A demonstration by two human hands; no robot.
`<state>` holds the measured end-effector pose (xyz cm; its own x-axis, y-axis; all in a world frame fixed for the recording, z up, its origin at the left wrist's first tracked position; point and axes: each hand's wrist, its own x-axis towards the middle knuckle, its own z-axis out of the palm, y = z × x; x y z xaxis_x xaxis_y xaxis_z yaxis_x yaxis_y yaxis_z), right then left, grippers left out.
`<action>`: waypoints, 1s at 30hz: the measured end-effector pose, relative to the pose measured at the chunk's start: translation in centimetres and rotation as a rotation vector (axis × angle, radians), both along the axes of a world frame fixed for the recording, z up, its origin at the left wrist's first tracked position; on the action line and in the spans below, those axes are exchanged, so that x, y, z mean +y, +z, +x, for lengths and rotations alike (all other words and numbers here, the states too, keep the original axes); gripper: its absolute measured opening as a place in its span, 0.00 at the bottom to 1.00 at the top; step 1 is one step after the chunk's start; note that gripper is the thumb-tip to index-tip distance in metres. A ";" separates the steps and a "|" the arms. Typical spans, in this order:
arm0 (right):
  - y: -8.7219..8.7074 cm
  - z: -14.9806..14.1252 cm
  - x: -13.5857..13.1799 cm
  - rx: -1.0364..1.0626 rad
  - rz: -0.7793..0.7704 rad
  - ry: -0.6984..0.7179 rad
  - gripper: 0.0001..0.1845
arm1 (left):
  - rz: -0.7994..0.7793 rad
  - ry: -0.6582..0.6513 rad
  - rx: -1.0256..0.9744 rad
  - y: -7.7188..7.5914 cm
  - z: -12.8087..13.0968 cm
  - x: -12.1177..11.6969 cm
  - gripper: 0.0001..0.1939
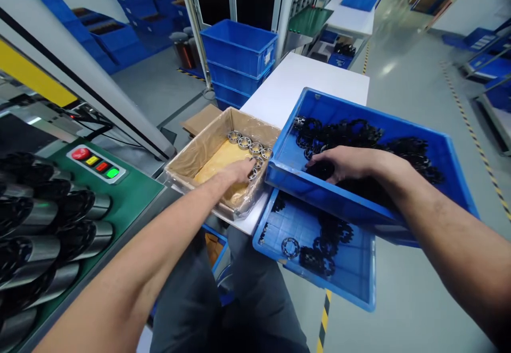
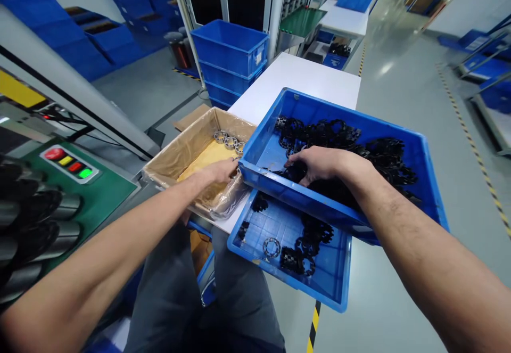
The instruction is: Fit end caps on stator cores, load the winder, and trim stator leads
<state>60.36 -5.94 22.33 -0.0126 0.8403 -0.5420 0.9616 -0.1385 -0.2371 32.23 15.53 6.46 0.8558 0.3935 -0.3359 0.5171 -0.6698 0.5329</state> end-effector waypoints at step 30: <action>0.9 -22.6 -7.7 0.502 1.148 -0.169 0.20 | -0.986 0.823 -1.235 6.8 -30.4 -32.2 0.41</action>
